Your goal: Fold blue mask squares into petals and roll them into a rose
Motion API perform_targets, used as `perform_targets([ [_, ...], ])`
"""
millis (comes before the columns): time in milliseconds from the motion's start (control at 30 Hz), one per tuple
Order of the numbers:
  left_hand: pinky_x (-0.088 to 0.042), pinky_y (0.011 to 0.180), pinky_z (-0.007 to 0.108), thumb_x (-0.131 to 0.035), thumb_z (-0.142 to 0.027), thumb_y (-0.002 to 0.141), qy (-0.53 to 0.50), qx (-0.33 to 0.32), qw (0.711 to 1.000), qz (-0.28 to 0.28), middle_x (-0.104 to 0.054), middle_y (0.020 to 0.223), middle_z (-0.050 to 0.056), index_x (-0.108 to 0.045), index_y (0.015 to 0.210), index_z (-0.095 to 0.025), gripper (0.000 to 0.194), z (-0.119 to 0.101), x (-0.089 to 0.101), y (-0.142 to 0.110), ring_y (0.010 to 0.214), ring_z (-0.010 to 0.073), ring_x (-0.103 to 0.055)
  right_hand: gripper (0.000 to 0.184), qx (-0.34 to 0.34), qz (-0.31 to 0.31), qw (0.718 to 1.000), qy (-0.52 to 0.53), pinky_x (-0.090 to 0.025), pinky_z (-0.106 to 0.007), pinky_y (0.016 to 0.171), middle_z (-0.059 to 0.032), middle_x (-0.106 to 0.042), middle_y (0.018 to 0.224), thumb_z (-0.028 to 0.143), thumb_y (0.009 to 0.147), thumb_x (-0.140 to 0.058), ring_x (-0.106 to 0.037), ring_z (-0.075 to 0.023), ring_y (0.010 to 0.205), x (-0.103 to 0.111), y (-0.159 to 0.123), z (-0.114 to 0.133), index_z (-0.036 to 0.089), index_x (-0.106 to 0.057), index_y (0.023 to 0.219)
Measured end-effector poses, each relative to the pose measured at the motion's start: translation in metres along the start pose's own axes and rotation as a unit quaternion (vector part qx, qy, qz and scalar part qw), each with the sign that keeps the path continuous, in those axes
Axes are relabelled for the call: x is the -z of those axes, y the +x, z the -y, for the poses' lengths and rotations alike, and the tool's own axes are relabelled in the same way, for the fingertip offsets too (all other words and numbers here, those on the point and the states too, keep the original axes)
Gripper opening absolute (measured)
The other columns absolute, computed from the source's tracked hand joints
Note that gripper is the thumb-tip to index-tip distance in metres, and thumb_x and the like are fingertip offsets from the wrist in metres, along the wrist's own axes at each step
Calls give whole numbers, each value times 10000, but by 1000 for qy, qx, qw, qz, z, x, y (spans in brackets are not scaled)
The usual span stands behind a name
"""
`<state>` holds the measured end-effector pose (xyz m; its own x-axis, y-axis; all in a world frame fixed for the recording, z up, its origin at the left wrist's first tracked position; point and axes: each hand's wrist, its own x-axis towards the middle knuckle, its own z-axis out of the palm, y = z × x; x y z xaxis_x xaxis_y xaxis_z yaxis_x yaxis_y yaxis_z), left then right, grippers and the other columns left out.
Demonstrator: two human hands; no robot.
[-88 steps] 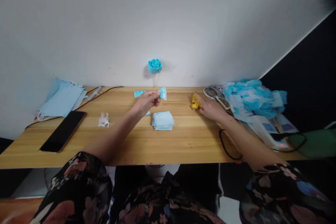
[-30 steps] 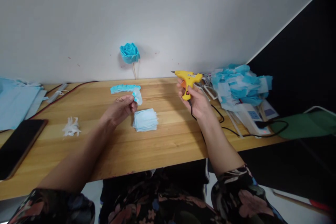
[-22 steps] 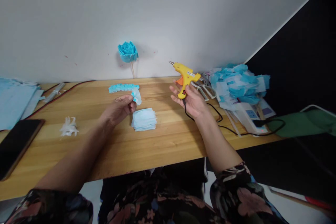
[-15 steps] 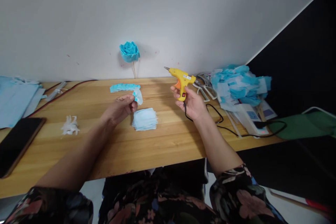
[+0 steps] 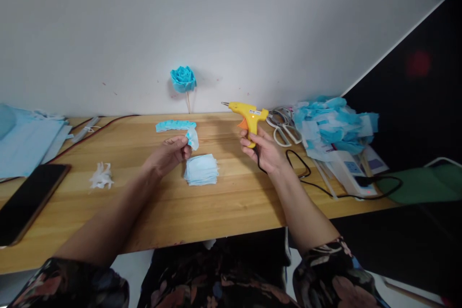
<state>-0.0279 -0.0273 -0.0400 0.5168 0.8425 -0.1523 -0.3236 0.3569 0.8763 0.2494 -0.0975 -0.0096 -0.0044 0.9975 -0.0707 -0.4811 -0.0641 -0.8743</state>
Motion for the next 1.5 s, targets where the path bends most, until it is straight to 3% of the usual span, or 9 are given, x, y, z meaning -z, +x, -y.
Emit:
perform_targets([
  [200, -491, 551, 213, -845, -379, 722, -13, -10, 1000, 10, -604, 588, 11, -609, 655, -122, 355, 0, 4, 2, 544, 104, -578, 214, -4, 49, 998, 33, -337, -152, 434, 32, -565, 760, 279, 770, -735, -428, -50, 547, -3, -1, -2, 209, -575, 893],
  [400, -480, 552, 215, -859, -386, 700, -39, -23, 999, 27, -597, 586, 5, -601, 652, -119, 374, -3, 1, 1, 537, 104, -574, 321, -20, 44, 997, 56, -283, -160, 391, 110, -359, 507, 412, 746, -795, -265, -38, 407, -3, 0, -2, 197, -613, 901],
  [500, -471, 547, 212, -880, -386, 670, -52, -29, 998, 22, -587, 575, 0, -595, 645, -116, 394, -3, -1, 1, 530, 101, -567, 332, -20, 41, 999, 30, -268, -169, 377, 102, -429, 492, 384, 714, -788, -296, -37, 382, -4, -1, -2, 192, -648, 947],
  [633, -468, 542, 212, -869, -378, 691, -60, -32, 997, 26, -587, 566, 2, -593, 642, -114, 384, -2, -1, 2, 517, 98, -565, 402, -10, 42, 995, -95, -251, -204, 355, -54, -729, 849, 411, 773, -706, -595, -130, 562, -8, -5, -2, 196, -660, 1111],
  [700, -462, 533, 207, -884, -378, 668, -67, -32, 997, 24, -587, 565, -1, -598, 641, -114, 389, -3, -1, 3, 513, 93, -556, 373, 7, 46, 987, -153, -292, -210, 378, -99, -742, 1056, 366, 804, -695, -628, -135, 628, -10, -7, 1, 198, -664, 1136],
  [800, -443, 516, 195, -903, -368, 637, -84, -42, 995, 14, -579, 561, -11, -597, 645, -118, 396, -4, -2, 4, 514, 86, -543, 281, 43, 45, 978, -199, -346, -204, 409, -91, -729, 1122, 316, 814, -713, -602, -108, 623, -16, -5, 11, 212, -677, 1073],
  [967, -411, 508, 192, -849, -326, 719, -83, -65, 994, -26, -566, 549, -18, -571, 651, -132, 346, -3, -1, 6, 503, 78, -524, 307, 56, 73, 976, -196, -349, -191, 372, -89, -699, 1045, 471, 803, -727, -626, -158, 742, -26, 0, 15, 215, -661, 960],
  [1133, -381, 504, 200, -805, -366, 770, -38, -63, 997, -33, -554, 534, -8, -558, 607, -129, 379, 2, -1, 7, 488, 75, -505, 501, 25, 127, 979, -157, -316, -197, 353, -44, -608, 761, 679, 812, -627, -479, -107, 546, -28, -5, -11, 189, -648, 913],
  [1500, -380, 517, 202, -829, -487, 712, 6, -60, 998, -4, -574, 536, 13, -612, 592, -120, 444, 3, -2, 5, 509, 80, -503, 477, 10, 158, 970, -187, -337, -189, 373, 14, -497, 618, 652, 870, -584, -399, -82, 482, -22, -8, -26, 177, -636, 872],
])
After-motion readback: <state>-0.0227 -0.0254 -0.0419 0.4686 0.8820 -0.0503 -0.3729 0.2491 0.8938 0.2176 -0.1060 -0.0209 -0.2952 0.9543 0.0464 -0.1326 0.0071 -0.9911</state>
